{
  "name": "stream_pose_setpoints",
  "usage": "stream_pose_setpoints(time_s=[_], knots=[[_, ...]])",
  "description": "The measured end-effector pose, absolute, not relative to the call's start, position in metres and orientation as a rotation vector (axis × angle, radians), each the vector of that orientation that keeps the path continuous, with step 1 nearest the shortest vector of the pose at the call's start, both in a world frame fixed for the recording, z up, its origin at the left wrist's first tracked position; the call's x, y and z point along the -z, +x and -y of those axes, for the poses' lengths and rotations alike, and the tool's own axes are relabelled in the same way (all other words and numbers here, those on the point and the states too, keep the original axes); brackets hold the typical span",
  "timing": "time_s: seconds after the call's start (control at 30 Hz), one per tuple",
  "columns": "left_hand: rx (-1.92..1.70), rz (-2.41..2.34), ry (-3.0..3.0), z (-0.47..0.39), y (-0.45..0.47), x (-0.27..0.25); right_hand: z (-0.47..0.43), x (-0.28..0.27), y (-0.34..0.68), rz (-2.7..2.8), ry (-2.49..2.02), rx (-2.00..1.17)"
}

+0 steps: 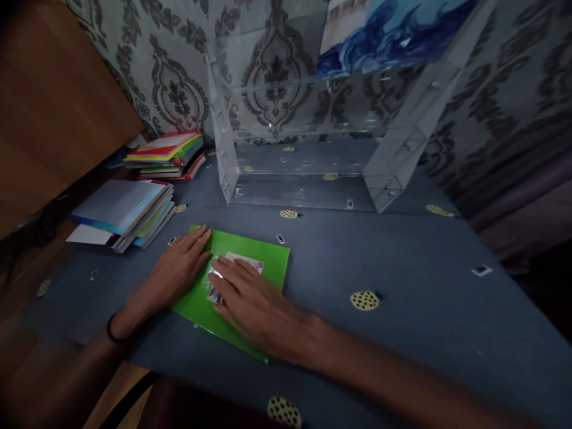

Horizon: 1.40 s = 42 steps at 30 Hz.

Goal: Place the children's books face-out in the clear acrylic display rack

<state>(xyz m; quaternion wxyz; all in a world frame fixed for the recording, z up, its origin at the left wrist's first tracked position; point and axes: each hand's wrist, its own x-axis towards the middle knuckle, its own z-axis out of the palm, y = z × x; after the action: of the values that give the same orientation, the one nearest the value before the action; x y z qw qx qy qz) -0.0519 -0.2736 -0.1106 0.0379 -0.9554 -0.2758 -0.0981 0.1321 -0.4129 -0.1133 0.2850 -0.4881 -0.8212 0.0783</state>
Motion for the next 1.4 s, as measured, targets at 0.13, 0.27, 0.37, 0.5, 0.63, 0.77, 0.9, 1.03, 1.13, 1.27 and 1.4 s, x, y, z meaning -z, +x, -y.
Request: stream_pose_setpoints(time_s=[0.13, 0.27, 0.37, 0.5, 0.63, 0.77, 0.9, 1.03, 1.13, 1.27, 1.4], knots=[[0.358, 0.890, -2.926, 0.267, -0.053, 0.120, 0.389, 0.109, 0.123, 2.260, -1.404, -0.252], [0.368, 0.890, -2.920, 0.266, -0.054, 0.123, 0.365, 0.110, 0.120, 2.325, -1.492, -0.287], [0.378, 0.886, -2.890, 0.266, -0.052, 0.123, 0.364, 0.117, 0.126, 2.293, -1.543, -0.289], [0.390, 0.856, -2.888, 0.266, -0.051, 0.121, 0.384, 0.128, 0.145, 2.202, -1.616, -0.233], [0.394, 0.870, -2.895, 0.264, -0.051, 0.122, 0.411, 0.136, 0.168, 2.121, -1.655, -0.209], [0.397, 0.896, -2.911, 0.262, -0.053, 0.122, 0.433, 0.134, 0.187, 2.004, -1.681, -0.271], [0.378, 0.806, -2.967, 0.267, -0.047, 0.117, 0.439, 0.127, 0.203, 1.791, -1.615, -0.518], [0.291, 0.420, -3.150, 0.284, -0.019, 0.110, 0.435, 0.121, 0.214, 1.558, -1.460, -0.726], [0.239, 0.204, -3.233, 0.295, 0.007, 0.106, 0.433, 0.120, 0.217, 1.506, -1.400, -0.755], [0.226, 0.122, -3.274, 0.305, 0.021, 0.103, 0.434, 0.120, 0.217, 1.531, -1.382, -0.742], [0.110, -0.008, -3.294, 0.322, 0.004, 0.095, 0.435, 0.120, 0.218, 1.561, -1.370, -0.760]])
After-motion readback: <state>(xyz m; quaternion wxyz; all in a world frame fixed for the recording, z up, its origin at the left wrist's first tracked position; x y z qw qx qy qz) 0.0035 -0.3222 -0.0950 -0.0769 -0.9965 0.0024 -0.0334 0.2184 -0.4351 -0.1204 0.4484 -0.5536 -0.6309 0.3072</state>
